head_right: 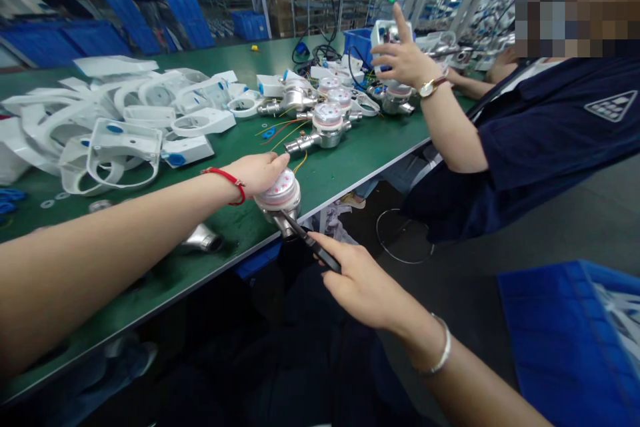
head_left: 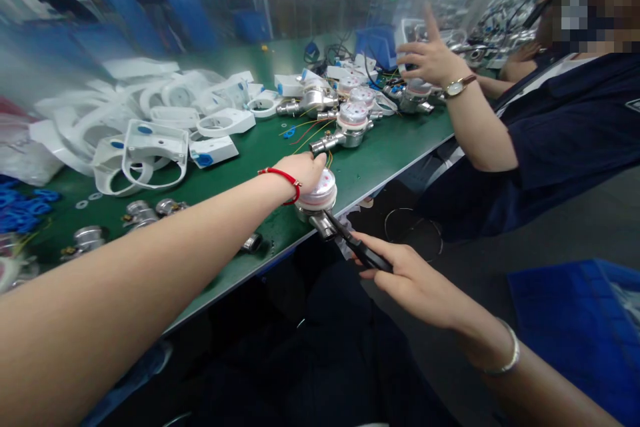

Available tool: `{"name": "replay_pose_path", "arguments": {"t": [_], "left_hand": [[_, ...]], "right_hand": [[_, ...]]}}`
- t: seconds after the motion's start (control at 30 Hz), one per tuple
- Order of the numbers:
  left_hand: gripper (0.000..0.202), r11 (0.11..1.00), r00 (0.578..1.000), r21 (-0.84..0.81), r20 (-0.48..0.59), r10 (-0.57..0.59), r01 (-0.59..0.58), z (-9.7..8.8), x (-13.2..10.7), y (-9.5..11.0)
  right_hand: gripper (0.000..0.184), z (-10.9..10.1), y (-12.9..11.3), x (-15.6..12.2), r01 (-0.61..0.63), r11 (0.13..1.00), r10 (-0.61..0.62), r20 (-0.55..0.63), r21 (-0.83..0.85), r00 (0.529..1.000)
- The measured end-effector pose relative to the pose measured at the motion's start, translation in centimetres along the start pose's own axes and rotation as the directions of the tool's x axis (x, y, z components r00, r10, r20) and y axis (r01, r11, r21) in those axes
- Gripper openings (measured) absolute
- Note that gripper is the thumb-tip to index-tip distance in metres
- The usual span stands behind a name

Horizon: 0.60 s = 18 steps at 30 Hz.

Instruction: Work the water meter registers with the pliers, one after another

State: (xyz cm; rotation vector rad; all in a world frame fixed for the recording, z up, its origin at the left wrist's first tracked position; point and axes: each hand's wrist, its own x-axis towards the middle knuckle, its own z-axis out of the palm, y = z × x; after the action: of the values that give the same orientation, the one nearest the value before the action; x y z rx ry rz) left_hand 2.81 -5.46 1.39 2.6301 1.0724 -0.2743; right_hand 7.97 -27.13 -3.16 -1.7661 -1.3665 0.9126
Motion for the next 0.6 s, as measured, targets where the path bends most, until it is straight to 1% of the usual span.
{"name": "replay_pose_path", "arguments": {"t": [0.17,0.3,0.43,0.47,0.5,0.53,0.57,0.6], "left_hand": [[0.054,1.000,0.999,0.007,-0.039,0.011,-0.011,0.3,0.0,-0.3],[0.053,1.000,0.999,0.007,-0.049,0.018,-0.018,0.4,0.1,-0.4],[0.053,1.000,0.998,0.002,-0.057,0.014,-0.014,0.6,0.1,-0.6],[0.054,1.000,0.998,0.000,-0.061,0.012,-0.012,0.7,0.1,-0.7],[0.054,1.000,0.998,-0.001,-0.067,0.011,-0.011,0.8,0.1,-0.8],[0.056,1.000,0.997,-0.001,-0.073,0.012,-0.012,0.9,0.1,-0.8],[0.057,1.000,0.997,-0.001,-0.078,0.010,-0.010,1.0,0.1,-0.9],[0.058,1.000,0.997,-0.003,-0.082,0.007,-0.007,1.1,0.1,-0.9]], "right_hand": [[0.063,-0.1,0.1,0.0,0.002,1.000,-0.002,0.003,-0.016,1.000],[0.061,-0.1,-0.3,-0.2,-0.009,0.999,0.009,0.008,-0.032,1.000],[0.058,-0.1,-0.7,0.0,0.014,0.999,-0.015,-0.023,-0.043,1.000],[0.057,-0.1,-0.7,0.1,0.001,1.000,-0.001,-0.026,-0.006,1.000],[0.056,0.0,-0.7,0.3,-0.036,0.996,0.037,-0.013,0.087,0.999],[0.057,0.1,-0.6,0.4,-0.098,0.967,0.094,0.028,0.235,0.995],[0.058,0.2,-0.5,0.6,-0.179,0.892,0.151,0.100,0.414,0.984],[0.061,0.3,-0.3,0.7,-0.265,0.769,0.189,0.189,0.582,0.964]]}}
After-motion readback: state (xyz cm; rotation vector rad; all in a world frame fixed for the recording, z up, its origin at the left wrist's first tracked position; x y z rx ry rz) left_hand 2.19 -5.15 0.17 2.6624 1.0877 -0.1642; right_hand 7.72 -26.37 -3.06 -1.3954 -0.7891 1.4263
